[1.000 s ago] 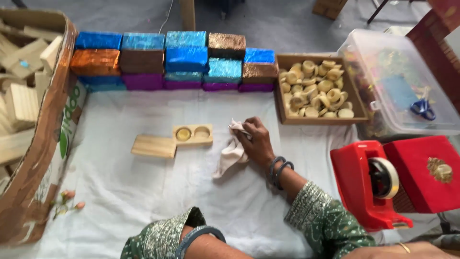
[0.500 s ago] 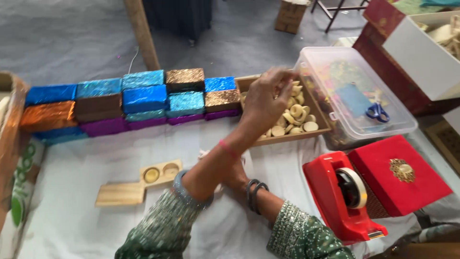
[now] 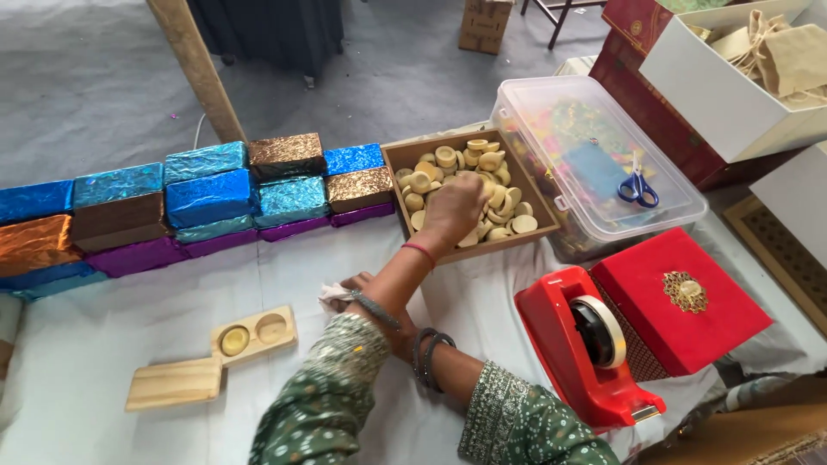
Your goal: Cleaning wooden parts with a cloth and then wrapping the assembly in colorful foil.
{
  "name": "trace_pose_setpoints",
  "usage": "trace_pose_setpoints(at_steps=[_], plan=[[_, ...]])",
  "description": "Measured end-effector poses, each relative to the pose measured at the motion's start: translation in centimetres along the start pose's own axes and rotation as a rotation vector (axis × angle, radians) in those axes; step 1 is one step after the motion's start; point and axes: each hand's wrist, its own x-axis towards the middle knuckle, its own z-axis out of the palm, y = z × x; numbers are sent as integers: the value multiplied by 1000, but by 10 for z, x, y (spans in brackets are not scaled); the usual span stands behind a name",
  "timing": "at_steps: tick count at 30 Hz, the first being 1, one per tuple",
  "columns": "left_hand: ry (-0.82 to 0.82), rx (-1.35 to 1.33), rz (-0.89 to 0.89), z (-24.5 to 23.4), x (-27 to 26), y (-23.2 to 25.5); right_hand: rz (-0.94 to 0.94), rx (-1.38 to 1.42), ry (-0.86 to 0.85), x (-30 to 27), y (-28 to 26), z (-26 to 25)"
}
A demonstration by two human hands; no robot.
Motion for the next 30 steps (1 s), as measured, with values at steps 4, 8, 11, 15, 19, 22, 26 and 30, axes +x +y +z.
trace_pose_setpoints(at_steps=[4,8,11,15,19,22,26,30], plan=[[-40,-760,-366,-75,-47,-8,-134,-179,129,4,7,-7],[81,-1373,-456,-131,-147,-53,-6,60,283,10,-3,-15],[211,-1513,-593,-145,-217,-85,111,208,392,6,-41,-19],[367,-1555,-624,-127,-270,-118,53,131,538,-4,-61,-22],[381,-1583,-539,-122,-276,-98,-298,29,456,-11,-122,-4],[396,-1610,-594,-127,-280,-72,-552,-473,381,-11,-124,15],[359,-1361,-568,-124,-284,-63,-261,-339,355,-8,-92,16],[335,-1288,-489,-118,-281,-55,237,-35,429,-8,-76,1]])
